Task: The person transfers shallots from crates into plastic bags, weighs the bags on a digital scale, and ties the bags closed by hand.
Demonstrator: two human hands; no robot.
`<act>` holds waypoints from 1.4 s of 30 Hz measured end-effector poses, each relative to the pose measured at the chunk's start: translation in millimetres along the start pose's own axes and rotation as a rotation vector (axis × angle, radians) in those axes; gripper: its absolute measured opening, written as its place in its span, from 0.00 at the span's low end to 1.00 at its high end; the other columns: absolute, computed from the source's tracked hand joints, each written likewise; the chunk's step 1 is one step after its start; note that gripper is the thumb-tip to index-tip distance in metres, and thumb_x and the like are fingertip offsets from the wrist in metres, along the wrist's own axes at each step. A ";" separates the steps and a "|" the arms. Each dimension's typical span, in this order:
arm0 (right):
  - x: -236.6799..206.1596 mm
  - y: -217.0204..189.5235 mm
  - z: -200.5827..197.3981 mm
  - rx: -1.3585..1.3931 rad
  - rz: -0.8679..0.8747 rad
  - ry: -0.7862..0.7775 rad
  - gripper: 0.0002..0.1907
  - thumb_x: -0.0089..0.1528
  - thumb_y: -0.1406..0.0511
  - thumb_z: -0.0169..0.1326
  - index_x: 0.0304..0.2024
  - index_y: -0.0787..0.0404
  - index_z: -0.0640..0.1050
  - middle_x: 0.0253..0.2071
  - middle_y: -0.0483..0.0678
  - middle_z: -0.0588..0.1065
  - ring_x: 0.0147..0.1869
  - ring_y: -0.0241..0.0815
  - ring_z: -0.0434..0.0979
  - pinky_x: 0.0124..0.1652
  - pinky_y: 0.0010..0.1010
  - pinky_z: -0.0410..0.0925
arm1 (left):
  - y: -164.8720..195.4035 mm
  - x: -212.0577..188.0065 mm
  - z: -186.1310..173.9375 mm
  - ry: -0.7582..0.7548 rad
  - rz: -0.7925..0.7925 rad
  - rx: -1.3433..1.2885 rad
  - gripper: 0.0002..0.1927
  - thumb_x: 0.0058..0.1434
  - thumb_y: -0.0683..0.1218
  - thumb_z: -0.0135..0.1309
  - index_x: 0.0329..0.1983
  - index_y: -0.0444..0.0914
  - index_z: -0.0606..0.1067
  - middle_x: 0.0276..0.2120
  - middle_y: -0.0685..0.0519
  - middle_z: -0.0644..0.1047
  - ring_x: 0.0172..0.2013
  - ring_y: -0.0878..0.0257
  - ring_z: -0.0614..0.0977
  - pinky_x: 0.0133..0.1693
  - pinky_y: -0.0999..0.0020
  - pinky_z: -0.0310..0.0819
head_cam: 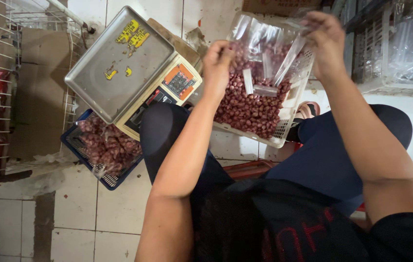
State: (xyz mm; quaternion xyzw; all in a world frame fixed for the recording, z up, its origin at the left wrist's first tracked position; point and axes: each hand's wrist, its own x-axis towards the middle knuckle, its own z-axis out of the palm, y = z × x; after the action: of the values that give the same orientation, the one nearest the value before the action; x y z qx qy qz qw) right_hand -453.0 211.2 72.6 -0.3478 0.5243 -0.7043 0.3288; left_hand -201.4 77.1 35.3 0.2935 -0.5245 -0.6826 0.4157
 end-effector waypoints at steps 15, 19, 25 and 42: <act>-15.9 63.8 15.5 -0.029 0.258 -0.321 0.04 0.71 0.73 0.57 0.47 0.64 0.76 0.42 0.46 0.78 0.41 0.35 0.76 0.40 0.24 0.71 | -22.1 -8.6 11.3 -0.324 -0.082 0.237 0.07 0.68 0.43 0.57 0.39 0.33 0.79 0.28 0.59 0.76 0.28 0.72 0.71 0.31 0.74 0.65; -32.6 48.7 44.5 -0.585 -0.236 -0.181 0.05 0.71 0.75 0.56 0.48 0.64 0.76 0.41 0.50 0.78 0.41 0.40 0.80 0.40 0.28 0.74 | -36.8 -5.7 13.5 -0.185 -0.184 0.026 0.10 0.71 0.46 0.52 0.40 0.34 0.78 0.32 0.60 0.78 0.35 0.72 0.75 0.40 0.74 0.70; -59.4 15.6 106.8 -1.055 -0.920 -0.394 0.16 0.59 0.75 0.54 0.49 0.60 0.79 0.30 0.51 0.77 0.31 0.49 0.80 0.32 0.43 0.73 | -49.6 -15.1 36.0 -0.129 -0.414 -0.180 0.12 0.72 0.49 0.52 0.39 0.36 0.77 0.31 0.58 0.76 0.32 0.67 0.75 0.35 0.68 0.69; -42.2 2.7 115.4 -1.265 -0.713 -0.361 0.09 0.64 0.68 0.63 0.46 0.56 0.82 0.23 0.46 0.76 0.23 0.44 0.75 0.20 0.37 0.68 | -54.5 -26.9 32.2 -0.086 -0.512 -0.227 0.09 0.67 0.45 0.49 0.35 0.38 0.77 0.28 0.56 0.79 0.27 0.67 0.77 0.28 0.68 0.70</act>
State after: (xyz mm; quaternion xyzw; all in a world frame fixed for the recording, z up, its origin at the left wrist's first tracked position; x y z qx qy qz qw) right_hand -333.6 186.6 87.9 -0.7296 0.6226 -0.2643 -0.1011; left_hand -229.6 121.6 -9.0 0.3386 -0.3706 -0.8316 0.2374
